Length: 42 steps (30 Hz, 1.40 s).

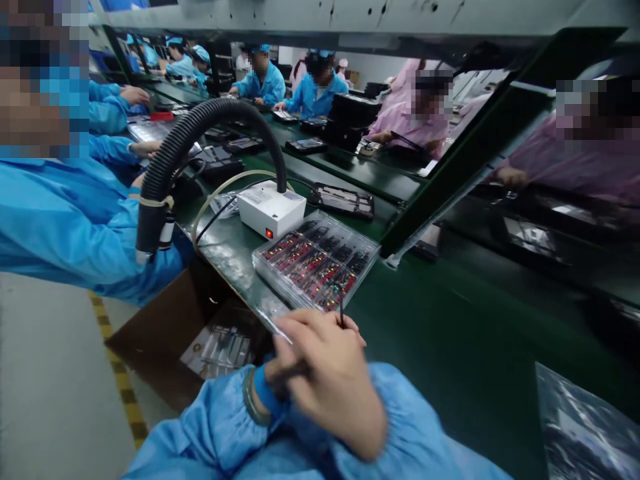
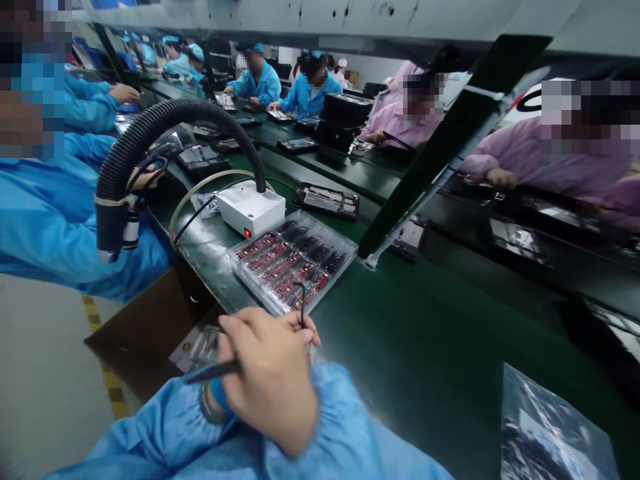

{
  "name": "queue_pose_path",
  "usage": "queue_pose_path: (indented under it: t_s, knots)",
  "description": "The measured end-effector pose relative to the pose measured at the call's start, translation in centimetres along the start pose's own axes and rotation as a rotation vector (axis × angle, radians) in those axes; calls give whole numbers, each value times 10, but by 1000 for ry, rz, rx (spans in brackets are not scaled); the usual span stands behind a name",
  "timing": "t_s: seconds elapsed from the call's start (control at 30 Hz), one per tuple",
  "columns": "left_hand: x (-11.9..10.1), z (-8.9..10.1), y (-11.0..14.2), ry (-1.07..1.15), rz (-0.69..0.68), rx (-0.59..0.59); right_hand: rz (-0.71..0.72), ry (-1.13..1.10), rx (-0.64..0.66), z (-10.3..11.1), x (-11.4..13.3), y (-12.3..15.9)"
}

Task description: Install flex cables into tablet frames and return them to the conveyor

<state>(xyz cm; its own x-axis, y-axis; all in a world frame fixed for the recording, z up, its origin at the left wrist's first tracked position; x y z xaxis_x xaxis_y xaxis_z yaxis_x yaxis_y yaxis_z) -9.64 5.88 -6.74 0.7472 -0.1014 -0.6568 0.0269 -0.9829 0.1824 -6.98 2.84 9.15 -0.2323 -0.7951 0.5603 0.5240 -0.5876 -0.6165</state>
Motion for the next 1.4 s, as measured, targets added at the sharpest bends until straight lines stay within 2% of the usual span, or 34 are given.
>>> queue_pose_path:
  t_s: [0.03, 0.1, 0.2, 0.23, 0.3, 0.33, 0.4, 0.5, 0.6, 0.7, 0.9, 1.13, 1.4]
  knots:
    - [0, -3, 1, 11, 15, 11, -24, -5, 104, 15, -13, 11]
    - [3, -12, 2, 47, 69, 38, -233, -7, -1, 69, -58, 40]
    - [12, -24, 1, 92, 176, 49, -706, -125, -411, 151, -143, 120]
    - [15, -28, 1, 98, 204, 47, -805, -173, -606, 175, -163, 155]
    - [22, -34, -2, 92, 241, 41, -948, -186, -898, 211, -189, 222]
    - [25, -36, -4, 84, 253, 28, -1005, -178, -999, 223, -196, 252]
    - [33, -39, -10, 56, 278, -14, -1056, -149, -1113, 239, -200, 298]
    - [48, -46, -19, 8, 328, -44, -1058, -103, -1149, 249, -198, 336]
    - [62, -54, -24, -15, 372, -22, -1095, -36, -1125, 249, -199, 354]
    - [75, -54, -28, -21, 404, -35, -1149, 71, -1107, 251, -205, 364]
    - [88, -38, -37, -13, 399, -136, -1184, 250, -1047, 256, -215, 364]
    - [89, -37, -36, -33, 392, -88, -1182, 344, -982, 258, -213, 358]
    - [88, -36, -35, -48, 378, -63, -1132, 345, -1021, 258, -213, 356]
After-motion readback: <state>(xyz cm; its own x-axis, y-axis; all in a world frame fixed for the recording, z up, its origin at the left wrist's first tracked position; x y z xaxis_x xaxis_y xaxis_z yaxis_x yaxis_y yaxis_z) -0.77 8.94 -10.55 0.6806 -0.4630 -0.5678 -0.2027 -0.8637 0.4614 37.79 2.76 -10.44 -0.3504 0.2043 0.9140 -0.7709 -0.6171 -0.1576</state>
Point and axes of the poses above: each hand's wrist, its own y-axis away from the middle knuckle, its own z-axis out of the back of the hand, x = y × z, the point moved 8 cm from there along -y, towards the middle knuckle, and after that the axes turned 9 degrees about y, right-handed, at the moved point
